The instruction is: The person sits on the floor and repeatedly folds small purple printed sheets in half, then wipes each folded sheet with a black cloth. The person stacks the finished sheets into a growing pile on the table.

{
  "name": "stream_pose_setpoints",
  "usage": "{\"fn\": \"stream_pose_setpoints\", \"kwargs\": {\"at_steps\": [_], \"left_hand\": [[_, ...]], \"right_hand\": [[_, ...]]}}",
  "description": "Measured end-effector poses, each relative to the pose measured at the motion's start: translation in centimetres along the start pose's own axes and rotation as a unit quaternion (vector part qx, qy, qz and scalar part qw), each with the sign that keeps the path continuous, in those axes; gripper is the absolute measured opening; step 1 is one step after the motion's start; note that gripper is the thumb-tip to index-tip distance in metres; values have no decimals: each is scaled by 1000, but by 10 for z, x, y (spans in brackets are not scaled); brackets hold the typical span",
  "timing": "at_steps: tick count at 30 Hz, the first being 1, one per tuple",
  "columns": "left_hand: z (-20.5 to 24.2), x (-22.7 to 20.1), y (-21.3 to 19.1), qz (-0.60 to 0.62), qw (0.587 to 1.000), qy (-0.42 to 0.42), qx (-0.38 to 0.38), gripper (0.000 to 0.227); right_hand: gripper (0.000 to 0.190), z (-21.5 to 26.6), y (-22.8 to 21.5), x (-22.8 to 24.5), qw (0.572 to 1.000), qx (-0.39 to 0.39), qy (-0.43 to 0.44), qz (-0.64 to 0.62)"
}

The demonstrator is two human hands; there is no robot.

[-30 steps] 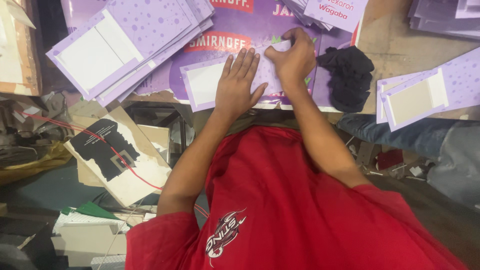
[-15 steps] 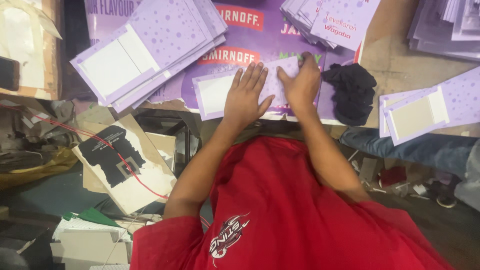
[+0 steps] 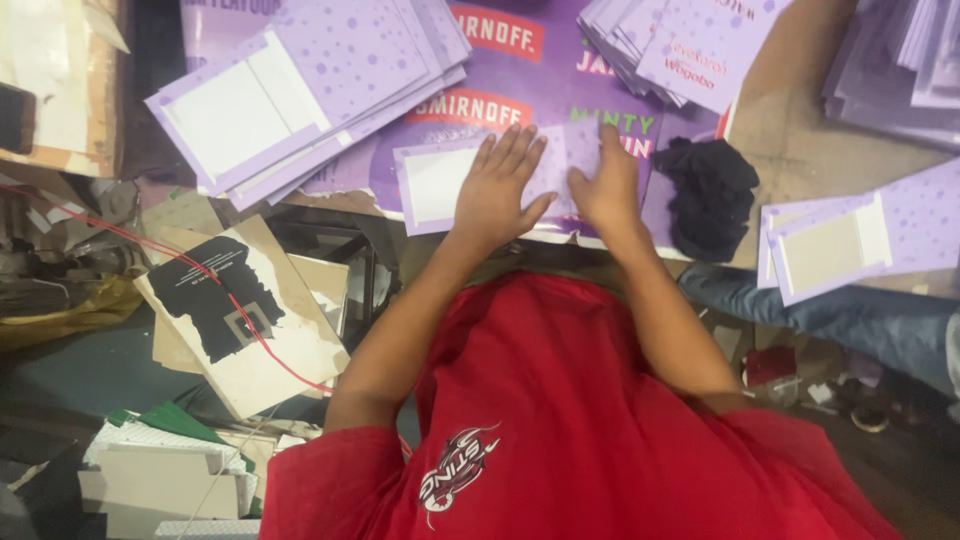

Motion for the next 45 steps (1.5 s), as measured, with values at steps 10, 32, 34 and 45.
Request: {"fn": "stream_pose_setpoints", "kwargs": {"at_steps": [10, 32, 34, 45], "left_hand": [[26, 1, -18, -118, 983, -93, -103, 53], [4, 31, -14, -85, 941, -285, -162, 85], [-3, 36, -14, -86, 931, -313, -165, 94], [-4, 44, -4, -148, 908, -342, -194, 94]], "right_hand": [[54, -5, -10, -28, 918, 162, 95, -350], [19, 45, 34, -65, 941, 172, 72, -282], [20, 43, 35, -73, 938, 179, 68, -288], [28, 52, 25, -61, 942, 125, 83, -302]]}}
Point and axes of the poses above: each hand's wrist, its own z-axis away from the middle knuckle, its own y-axis out of the palm, x = y × z, the point moved 10 cm from there along -z, towards the middle knuckle, and after that the axes turned 12 degrees about y, right-handed, at the moved point
